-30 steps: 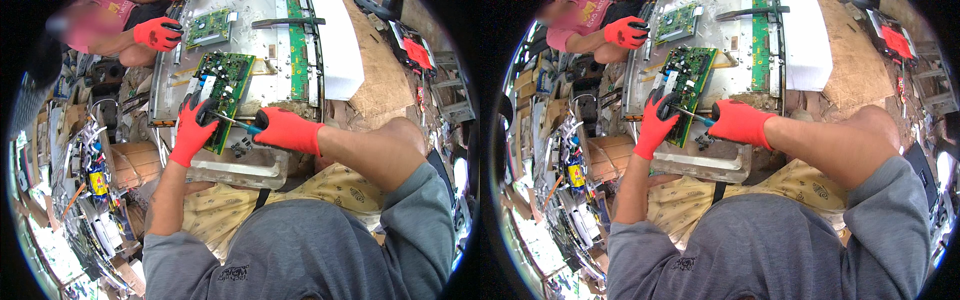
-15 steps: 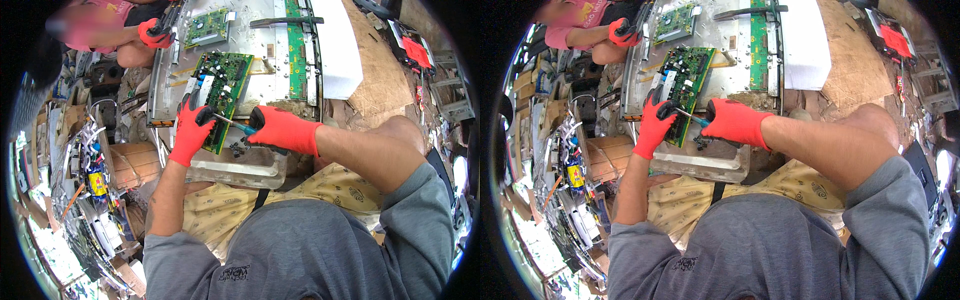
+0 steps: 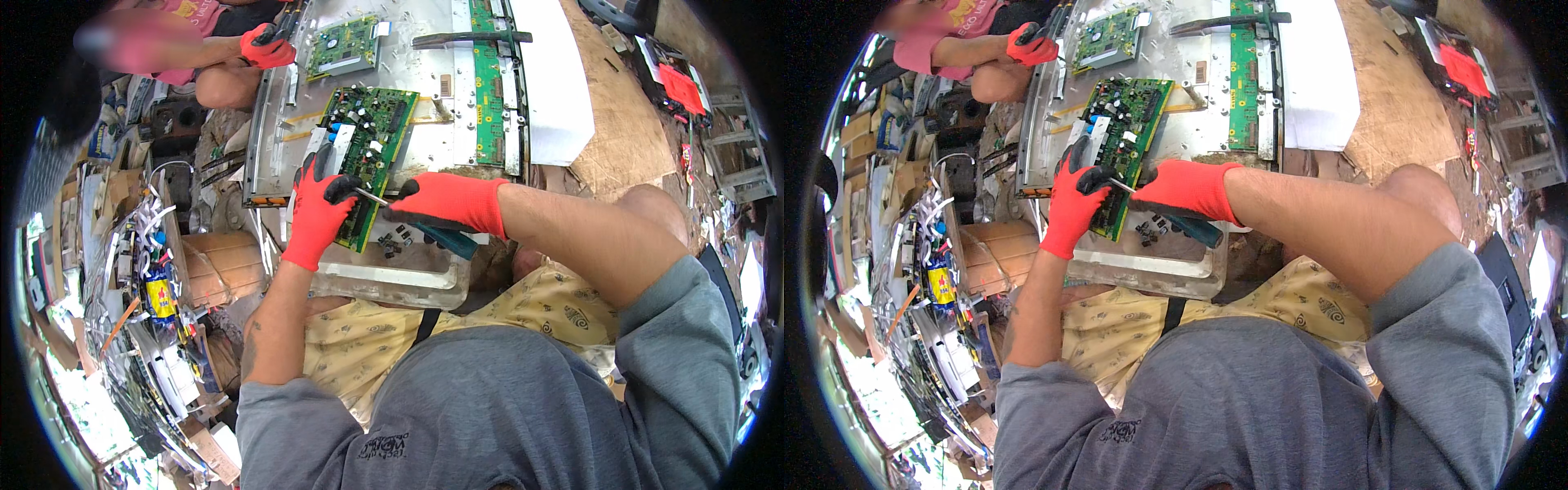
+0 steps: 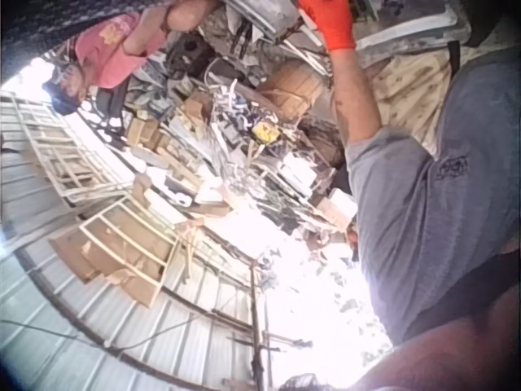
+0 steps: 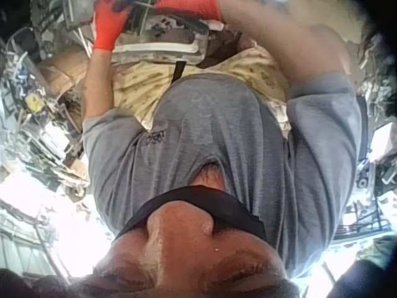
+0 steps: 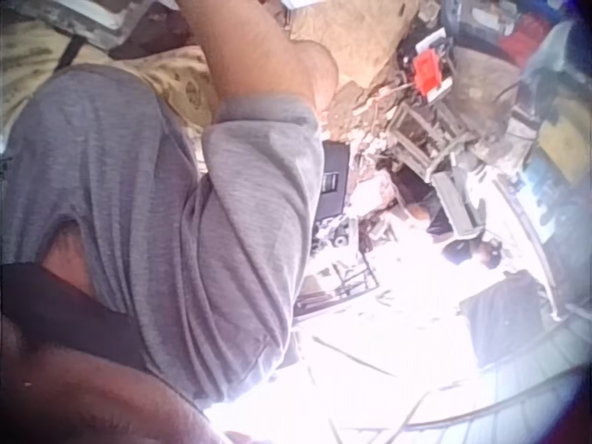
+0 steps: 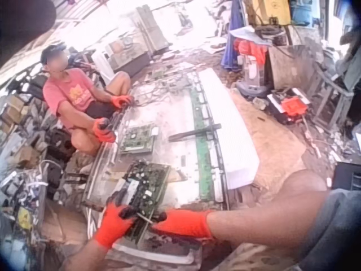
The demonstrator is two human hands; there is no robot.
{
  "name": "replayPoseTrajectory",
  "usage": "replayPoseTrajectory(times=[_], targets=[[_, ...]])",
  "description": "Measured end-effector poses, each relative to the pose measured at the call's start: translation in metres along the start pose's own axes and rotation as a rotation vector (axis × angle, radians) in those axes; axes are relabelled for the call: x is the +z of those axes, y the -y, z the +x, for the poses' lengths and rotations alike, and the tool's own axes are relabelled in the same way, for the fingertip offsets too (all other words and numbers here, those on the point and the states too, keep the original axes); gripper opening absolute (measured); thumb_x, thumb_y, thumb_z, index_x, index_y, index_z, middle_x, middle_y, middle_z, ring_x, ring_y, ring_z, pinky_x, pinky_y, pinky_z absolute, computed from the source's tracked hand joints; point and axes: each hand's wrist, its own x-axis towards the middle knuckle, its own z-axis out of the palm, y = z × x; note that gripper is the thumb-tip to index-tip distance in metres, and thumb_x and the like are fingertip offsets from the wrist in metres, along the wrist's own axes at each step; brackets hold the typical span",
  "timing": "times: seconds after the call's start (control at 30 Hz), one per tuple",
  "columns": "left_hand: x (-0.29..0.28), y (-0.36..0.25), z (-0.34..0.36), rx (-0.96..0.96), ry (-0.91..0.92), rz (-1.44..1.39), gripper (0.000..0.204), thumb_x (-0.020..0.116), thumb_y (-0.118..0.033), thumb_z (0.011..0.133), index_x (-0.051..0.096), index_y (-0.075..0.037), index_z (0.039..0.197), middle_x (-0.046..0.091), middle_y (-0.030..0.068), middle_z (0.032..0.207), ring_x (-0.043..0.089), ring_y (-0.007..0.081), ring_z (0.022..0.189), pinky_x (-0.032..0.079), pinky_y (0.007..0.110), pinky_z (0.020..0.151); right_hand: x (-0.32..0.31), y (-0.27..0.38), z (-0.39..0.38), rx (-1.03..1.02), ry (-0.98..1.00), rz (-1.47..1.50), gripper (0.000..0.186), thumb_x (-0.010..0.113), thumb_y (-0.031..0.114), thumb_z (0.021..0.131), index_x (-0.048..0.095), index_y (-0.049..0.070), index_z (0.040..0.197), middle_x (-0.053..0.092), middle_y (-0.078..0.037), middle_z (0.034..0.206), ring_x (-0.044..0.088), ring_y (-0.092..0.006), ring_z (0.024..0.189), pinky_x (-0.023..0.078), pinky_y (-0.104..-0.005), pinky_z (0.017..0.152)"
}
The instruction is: The person uses a screwdriver to remove screws from a green circuit board placed on a white surface. They carefully unscrew multiple fasteners and place them into a small container while another person works on a similar board nearby.
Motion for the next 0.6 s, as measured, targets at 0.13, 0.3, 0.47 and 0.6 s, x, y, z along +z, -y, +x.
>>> replayPoseTrajectory(times=[0.13, 0.3, 0.47, 0.6], targets=[[-0.001, 0.002, 0.001, 0.007, 0.005, -0.034, 0.046, 0.082, -0.016, 0.076, 0.074, -0.012, 0.121, 0.041, 0.0242, 0.157, 0.034, 0.0455, 0.145, 0.027, 0.052, 0.122, -0.002, 0.012, 0.000, 0.132, 0.113, 0.189, 0.035, 0.074, 0.032, 0.083, 0.069, -0.001, 0.092, 0.070, -0.013, 0.078, 0.070, -0.0216, 0.066, 0.055, -0.0370, 0.060], [-0.001, -0.001, 0.001, 0.021, -0.020, -0.002, 0.051, 0.076, -0.013, 0.080, 0.069, -0.013, 0.130, 0.043, 0.0228, 0.156, 0.036, 0.0462, 0.144, 0.030, 0.051, 0.121, 0.005, 0.005, 0.013, -0.084, -0.177, -0.306, 0.032, 0.068, 0.029, 0.087, 0.070, -0.001, 0.097, 0.072, -0.013, 0.082, 0.070, -0.0232, 0.065, 0.057, -0.0368, 0.057], [-0.002, -0.003, 0.002, 0.040, -0.035, 0.018, 0.049, 0.070, -0.009, 0.081, 0.069, -0.014, 0.129, 0.047, 0.0245, 0.152, 0.040, 0.0468, 0.141, 0.033, 0.051, 0.119, -0.001, 0.015, 0.013, -0.004, 0.014, 0.105, 0.035, 0.062, 0.029, 0.090, 0.070, -0.003, 0.101, 0.073, -0.017, 0.086, 0.071, -0.0284, 0.069, 0.058, -0.0395, 0.061], [-0.003, -0.008, 0.005, 0.074, -0.049, 0.171, 0.047, 0.068, -0.005, 0.080, 0.069, -0.013, 0.126, 0.051, 0.0232, 0.149, 0.051, 0.0452, 0.133, 0.044, 0.049, 0.111, 0.000, 0.026, 0.020, 0.084, -0.076, 0.009, 0.039, 0.060, 0.031, 0.088, 0.072, -0.005, 0.100, 0.074, -0.025, 0.089, 0.073, -0.0399, 0.080, 0.059, -0.0461, 0.075]])
